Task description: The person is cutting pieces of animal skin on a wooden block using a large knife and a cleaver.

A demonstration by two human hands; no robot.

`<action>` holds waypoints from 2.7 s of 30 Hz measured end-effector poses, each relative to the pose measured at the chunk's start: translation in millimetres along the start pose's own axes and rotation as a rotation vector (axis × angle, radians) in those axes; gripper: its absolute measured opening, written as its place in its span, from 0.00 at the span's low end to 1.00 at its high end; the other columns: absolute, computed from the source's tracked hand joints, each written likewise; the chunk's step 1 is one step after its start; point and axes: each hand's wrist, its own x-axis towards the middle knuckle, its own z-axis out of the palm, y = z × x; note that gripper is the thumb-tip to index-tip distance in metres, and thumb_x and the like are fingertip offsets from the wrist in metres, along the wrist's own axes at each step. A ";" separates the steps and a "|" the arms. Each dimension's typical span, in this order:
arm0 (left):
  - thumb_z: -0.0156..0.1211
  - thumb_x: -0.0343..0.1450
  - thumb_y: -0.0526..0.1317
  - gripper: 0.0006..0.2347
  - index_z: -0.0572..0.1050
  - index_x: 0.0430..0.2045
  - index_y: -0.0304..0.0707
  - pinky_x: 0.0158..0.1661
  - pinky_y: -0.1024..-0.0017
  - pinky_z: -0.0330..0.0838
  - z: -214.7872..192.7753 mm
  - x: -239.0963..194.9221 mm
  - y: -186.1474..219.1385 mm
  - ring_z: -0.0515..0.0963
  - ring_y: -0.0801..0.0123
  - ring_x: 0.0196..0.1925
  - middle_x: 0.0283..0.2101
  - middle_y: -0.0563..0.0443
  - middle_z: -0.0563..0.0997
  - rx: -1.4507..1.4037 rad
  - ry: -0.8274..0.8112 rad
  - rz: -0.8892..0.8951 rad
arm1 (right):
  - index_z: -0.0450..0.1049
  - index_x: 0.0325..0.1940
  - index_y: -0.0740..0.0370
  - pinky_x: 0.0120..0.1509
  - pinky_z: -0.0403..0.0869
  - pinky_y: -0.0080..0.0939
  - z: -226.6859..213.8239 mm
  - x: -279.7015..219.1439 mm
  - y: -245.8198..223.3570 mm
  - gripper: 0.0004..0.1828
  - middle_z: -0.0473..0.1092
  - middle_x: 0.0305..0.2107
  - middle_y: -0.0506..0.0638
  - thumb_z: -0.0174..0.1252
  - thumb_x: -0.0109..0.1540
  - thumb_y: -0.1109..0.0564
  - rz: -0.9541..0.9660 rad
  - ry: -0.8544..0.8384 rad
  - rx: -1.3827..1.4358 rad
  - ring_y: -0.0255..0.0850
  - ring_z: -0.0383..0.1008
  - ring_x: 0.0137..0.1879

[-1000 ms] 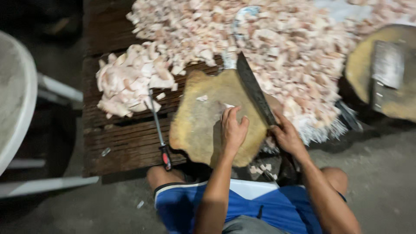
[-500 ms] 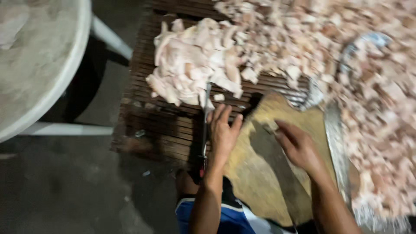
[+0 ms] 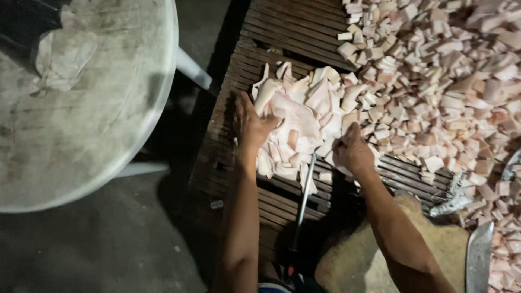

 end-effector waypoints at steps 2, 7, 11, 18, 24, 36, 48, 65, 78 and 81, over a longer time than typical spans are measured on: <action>0.78 0.61 0.52 0.56 0.39 0.71 0.17 0.70 0.58 0.54 22.2 34.0 -30.9 0.48 0.32 0.78 0.72 0.13 0.51 -0.146 -0.006 0.034 | 0.57 0.70 0.72 0.44 0.75 0.51 -0.8 7.2 11.9 0.38 0.77 0.37 0.65 0.63 0.61 0.56 -0.019 0.010 0.319 0.54 0.79 0.41; 0.82 0.57 0.52 0.58 0.41 0.68 0.13 0.69 0.60 0.57 78.9 79.2 -99.0 0.61 0.41 0.73 0.67 0.17 0.62 -0.302 -0.131 -0.147 | 0.65 0.68 0.72 0.36 0.71 0.37 -44.9 53.0 16.5 0.24 0.76 0.42 0.57 0.55 0.67 0.65 0.192 0.060 0.881 0.39 0.74 0.36; 0.80 0.63 0.50 0.46 0.53 0.66 0.18 0.64 0.60 0.66 106.3 91.8 -122.5 0.70 0.43 0.67 0.63 0.21 0.70 -0.226 -0.059 -0.130 | 0.63 0.69 0.70 0.32 0.72 0.38 -49.0 120.4 -17.9 0.29 0.73 0.42 0.59 0.54 0.63 0.65 0.145 0.034 0.834 0.40 0.73 0.33; 0.71 0.63 0.41 0.39 0.56 0.70 0.40 0.65 0.61 0.68 85.3 106.2 -78.4 0.71 0.46 0.69 0.66 0.31 0.71 -0.168 -0.060 -0.095 | 0.53 0.75 0.71 0.65 0.69 0.56 -4.7 183.3 -54.8 0.61 0.67 0.55 0.60 0.71 0.54 0.30 -0.101 -0.030 0.116 0.59 0.64 0.59; 0.68 0.56 0.32 0.51 0.39 0.73 0.40 0.72 0.65 0.46 57.0 139.3 -46.2 0.45 0.50 0.78 0.76 0.34 0.47 -0.162 -0.402 -0.101 | 0.67 0.62 0.55 0.70 0.54 0.51 14.3 207.6 -72.7 0.44 0.71 0.61 0.41 0.63 0.53 0.27 0.320 -0.447 0.788 0.42 0.62 0.69; 0.56 0.61 0.28 0.32 0.65 0.65 0.44 0.65 0.65 0.62 62.9 140.5 -16.8 0.66 0.56 0.71 0.68 0.41 0.69 0.035 -0.695 0.140 | 0.67 0.65 0.57 0.62 0.73 0.52 -22.7 195.3 -154.6 0.35 0.75 0.47 0.59 0.64 0.55 0.47 -0.168 -0.612 0.551 0.52 0.74 0.55; 0.60 0.62 0.28 0.27 0.68 0.59 0.35 0.61 0.60 0.71 -3.1 57.4 41.7 0.75 0.48 0.65 0.64 0.36 0.72 -0.031 -0.458 0.263 | 0.63 0.71 0.49 0.50 0.73 0.48 -15.5 103.4 -164.1 0.41 0.74 0.46 0.56 0.50 0.51 0.65 0.310 -0.476 1.162 0.50 0.74 0.46; 0.70 0.65 0.36 0.31 0.64 0.64 0.31 0.65 0.60 0.68 -72.1 -215.8 266.4 0.70 0.42 0.68 0.69 0.31 0.66 -0.346 -0.556 0.431 | 0.57 0.76 0.63 0.66 0.72 0.52 -136.1 -197.4 4.9 0.45 0.68 0.60 0.61 0.54 0.51 0.59 0.145 -0.119 1.976 0.54 0.74 0.60; 0.68 0.61 0.31 0.38 0.56 0.69 0.31 0.66 0.47 0.55 87.5 -379.6 196.0 0.57 0.33 0.73 0.71 0.26 0.59 -0.444 -0.518 0.275 | 0.71 0.64 0.56 0.58 0.71 0.53 -158.6 -316.9 86.7 0.36 0.65 0.54 0.66 0.63 0.51 0.49 0.151 0.021 0.006 0.59 0.71 0.54; 0.70 0.62 0.33 0.33 0.63 0.64 0.33 0.67 0.46 0.53 80.8 -374.8 180.9 0.62 0.35 0.71 0.68 0.28 0.65 -0.458 -0.363 0.448 | 0.73 0.61 0.60 0.59 0.70 0.54 -193.7 -301.2 47.8 0.30 0.63 0.61 0.67 0.62 0.54 0.53 0.080 0.123 -0.012 0.59 0.71 0.55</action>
